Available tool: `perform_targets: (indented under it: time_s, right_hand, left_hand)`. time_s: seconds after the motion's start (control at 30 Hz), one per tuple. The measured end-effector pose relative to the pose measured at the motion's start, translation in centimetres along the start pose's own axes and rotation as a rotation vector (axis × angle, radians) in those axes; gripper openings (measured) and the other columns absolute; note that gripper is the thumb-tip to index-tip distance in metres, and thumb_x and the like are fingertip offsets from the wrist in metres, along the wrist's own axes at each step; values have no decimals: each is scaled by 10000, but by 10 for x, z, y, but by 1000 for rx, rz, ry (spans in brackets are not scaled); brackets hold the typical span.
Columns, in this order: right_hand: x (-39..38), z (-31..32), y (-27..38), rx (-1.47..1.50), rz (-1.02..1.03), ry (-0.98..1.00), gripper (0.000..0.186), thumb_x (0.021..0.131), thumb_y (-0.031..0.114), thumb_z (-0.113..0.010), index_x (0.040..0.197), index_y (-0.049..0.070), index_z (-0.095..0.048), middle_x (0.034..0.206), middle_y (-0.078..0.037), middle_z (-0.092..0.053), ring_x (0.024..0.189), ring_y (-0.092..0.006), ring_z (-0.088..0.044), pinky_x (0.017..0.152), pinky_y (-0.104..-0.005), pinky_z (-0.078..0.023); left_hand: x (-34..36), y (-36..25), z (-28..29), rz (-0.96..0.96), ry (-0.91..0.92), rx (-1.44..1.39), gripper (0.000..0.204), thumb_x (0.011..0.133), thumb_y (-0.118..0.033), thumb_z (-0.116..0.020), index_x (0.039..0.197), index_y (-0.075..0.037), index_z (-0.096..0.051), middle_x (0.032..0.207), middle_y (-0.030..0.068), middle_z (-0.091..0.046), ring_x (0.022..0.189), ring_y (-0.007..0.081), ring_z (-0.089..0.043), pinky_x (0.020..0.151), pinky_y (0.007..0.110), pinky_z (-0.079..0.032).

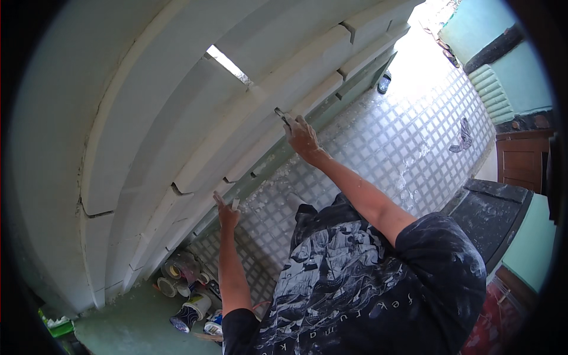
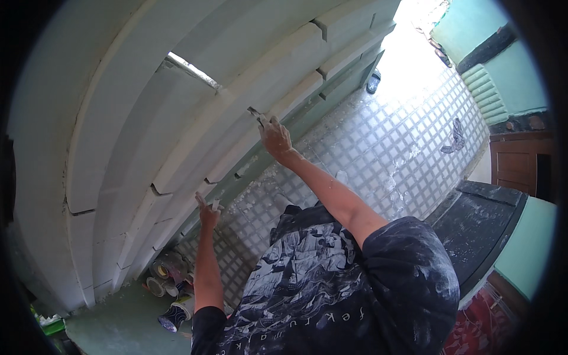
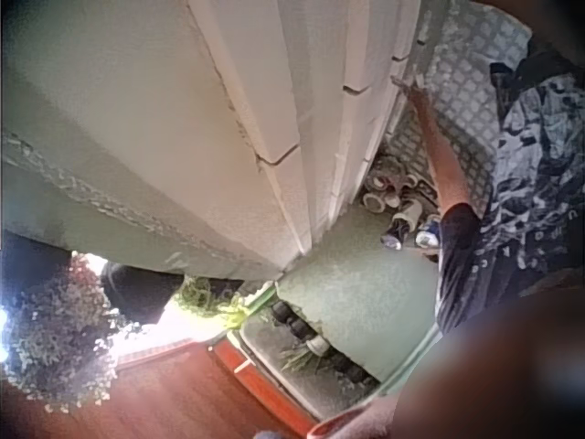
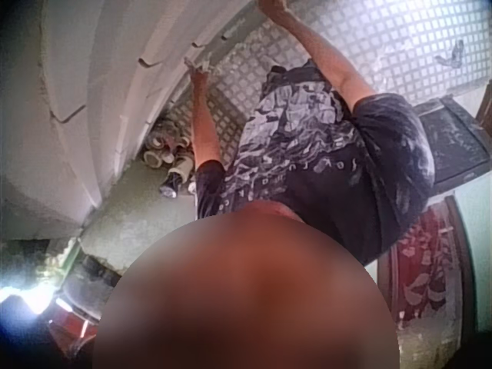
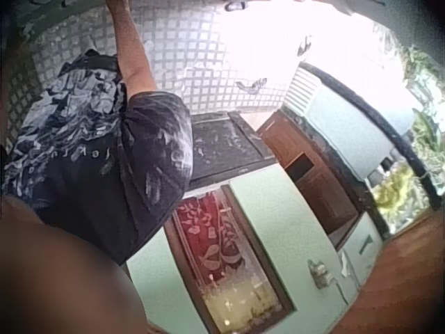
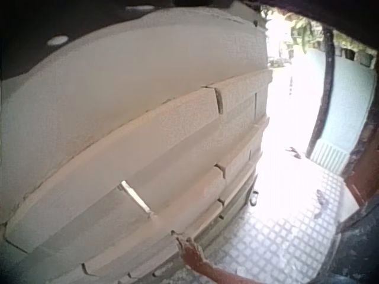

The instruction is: Patching or smoothing gaps in a tiered wall using putty and a scraper.

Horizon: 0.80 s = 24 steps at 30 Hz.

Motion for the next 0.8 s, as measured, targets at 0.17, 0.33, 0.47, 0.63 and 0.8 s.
perform_targets:
  time_s: [0.17, 0.33, 0.47, 0.63, 0.8]
  right_hand:
    - [-15, -2, -17, 58, -90, -94, 231, 880, 197, -603, 1062, 58, -637, 864, -186, -615, 814, -378, -614, 760, -481, -492]
    - [-1, -8, -7, -4, -98, -56, 218, 894, 208, -589, 1052, 65, -639, 864, -173, -615, 806, -369, -619, 728, -472, -499]
    - [-8, -4, -8, -35, -38, -51, 238, 921, 256, -561, 1075, 81, -613, 869, -165, -603, 722, -372, -637, 650, -486, -517]
    - [-20, 1, -7, -21, -27, -42, 246, 914, 249, -573, 1105, 101, -614, 860, -154, -603, 721, -362, -638, 645, -479, -520]
    - [10, -8, -14, 51, 11, -148, 247, 903, 238, -590, 1103, 96, -620, 871, -155, -613, 744, -371, -631, 672, -479, -516]
  left_hand:
    - [0, -4, 1, -25, -18, -6, 248, 722, -123, -642, 899, 25, -732, 1556, 284, 2, 1427, 462, -98, 1127, 476, -285]
    - [1, 2, -1, -96, -47, 64, 238, 717, -114, -649, 891, 23, -734, 1560, 275, 5, 1426, 473, -80, 1124, 490, -285]
    - [1, -10, 1, -104, -44, 11, 257, 709, -119, -659, 890, 51, -725, 1560, 273, 15, 1429, 467, -75, 1121, 490, -286]
    - [-2, 6, -2, -54, -21, 44, 259, 699, -127, -663, 909, 6, -738, 1560, 274, 14, 1430, 464, -74, 1129, 489, -271]
    - [8, 4, -5, -96, -77, 26, 281, 645, -111, -614, 835, -245, -770, 1551, 299, 12, 1414, 507, -102, 1140, 509, -261]
Point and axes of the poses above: each hand's wrist, its own x-axis towards the middle knuckle, its own z-axis out of the back of the hand, y = z × x, the point moved 7 cm from there along x, towards the middle knuckle
